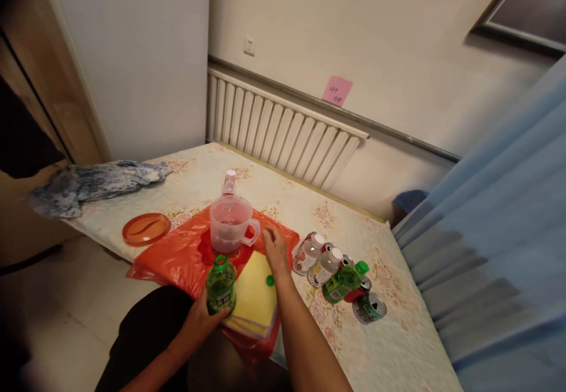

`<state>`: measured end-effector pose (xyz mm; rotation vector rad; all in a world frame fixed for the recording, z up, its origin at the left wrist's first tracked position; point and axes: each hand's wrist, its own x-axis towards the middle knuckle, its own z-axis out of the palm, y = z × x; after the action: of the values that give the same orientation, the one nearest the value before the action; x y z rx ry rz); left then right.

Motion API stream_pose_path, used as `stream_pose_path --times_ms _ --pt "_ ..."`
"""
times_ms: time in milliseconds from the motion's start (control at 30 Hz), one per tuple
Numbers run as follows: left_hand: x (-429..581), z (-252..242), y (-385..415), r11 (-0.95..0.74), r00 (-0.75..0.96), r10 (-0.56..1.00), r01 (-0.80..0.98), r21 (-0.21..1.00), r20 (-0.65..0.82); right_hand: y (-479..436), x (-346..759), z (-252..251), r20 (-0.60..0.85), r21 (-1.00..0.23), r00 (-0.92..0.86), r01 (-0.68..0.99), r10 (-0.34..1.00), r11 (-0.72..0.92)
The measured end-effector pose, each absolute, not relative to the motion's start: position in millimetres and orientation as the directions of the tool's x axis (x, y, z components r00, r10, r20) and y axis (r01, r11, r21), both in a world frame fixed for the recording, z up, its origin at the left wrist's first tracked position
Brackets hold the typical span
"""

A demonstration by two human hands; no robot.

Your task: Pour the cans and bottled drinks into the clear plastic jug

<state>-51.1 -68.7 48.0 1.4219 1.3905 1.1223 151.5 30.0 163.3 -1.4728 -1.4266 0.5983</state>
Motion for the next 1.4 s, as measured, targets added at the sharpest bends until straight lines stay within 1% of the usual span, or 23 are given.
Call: stream_pose_path --times_ms 100,233,433,600,700,767,867,967,1100,1300,1400 --pt "-56 50 -69 -0.036 -0.006 0.999 0.223 0.974 0.038 47 133 166 0.27 -0.903 0.144 0.382 0.952 0.199" --pt "-61 50 -68 -0.036 0.001 0.999 0.191 0.981 0.036 60 112 161 0.218 -0.946 0.132 0.27 0.967 0.176" --pt "-64 55 -70 -0.038 0.025 0.999 0.165 0.986 0.034 67 84 167 0.19 -0.977 0.218 0.141 0.957 0.161" --pt "-66 58 -76 -0.04 0.058 0.998 0.154 0.987 0.032 57 89 196 0.253 -0.967 0.284 0.097 0.925 0.235" --pt "-65 58 -80 -0.057 0.053 0.997 0.159 0.986 0.049 40 107 224 0.346 -0.938 0.287 0.103 0.893 0.33" --pt "-63 59 -82 -0.062 0.035 0.998 0.168 0.984 0.057 24 121 244 0.384 -0.923 0.299 0.12 0.874 0.365" --pt "-60 61 -87 -0.067 0.033 0.997 0.176 0.982 0.063 -2 143 271 0.401 -0.915 0.333 0.188 0.854 0.356" --pt "-57 67 -91 -0.075 0.059 0.996 0.179 0.981 0.065 -32 165 292 0.414 -0.903 0.328 0.269 0.849 0.336" --pt "-51 75 -96 -0.088 0.076 0.994 0.195 0.977 0.075 -74 193 309 0.371 -0.908 0.327 0.325 0.869 0.265" --pt "-41 80 -102 -0.141 0.11 0.987 0.239 0.961 0.118 -129 226 320 0.284 -0.93 0.329 0.325 0.901 0.174" --pt "-33 82 -104 -0.171 0.122 0.982 0.25 0.953 0.145 -149 238 322 0.238 -0.928 0.314 0.351 0.919 0.121"
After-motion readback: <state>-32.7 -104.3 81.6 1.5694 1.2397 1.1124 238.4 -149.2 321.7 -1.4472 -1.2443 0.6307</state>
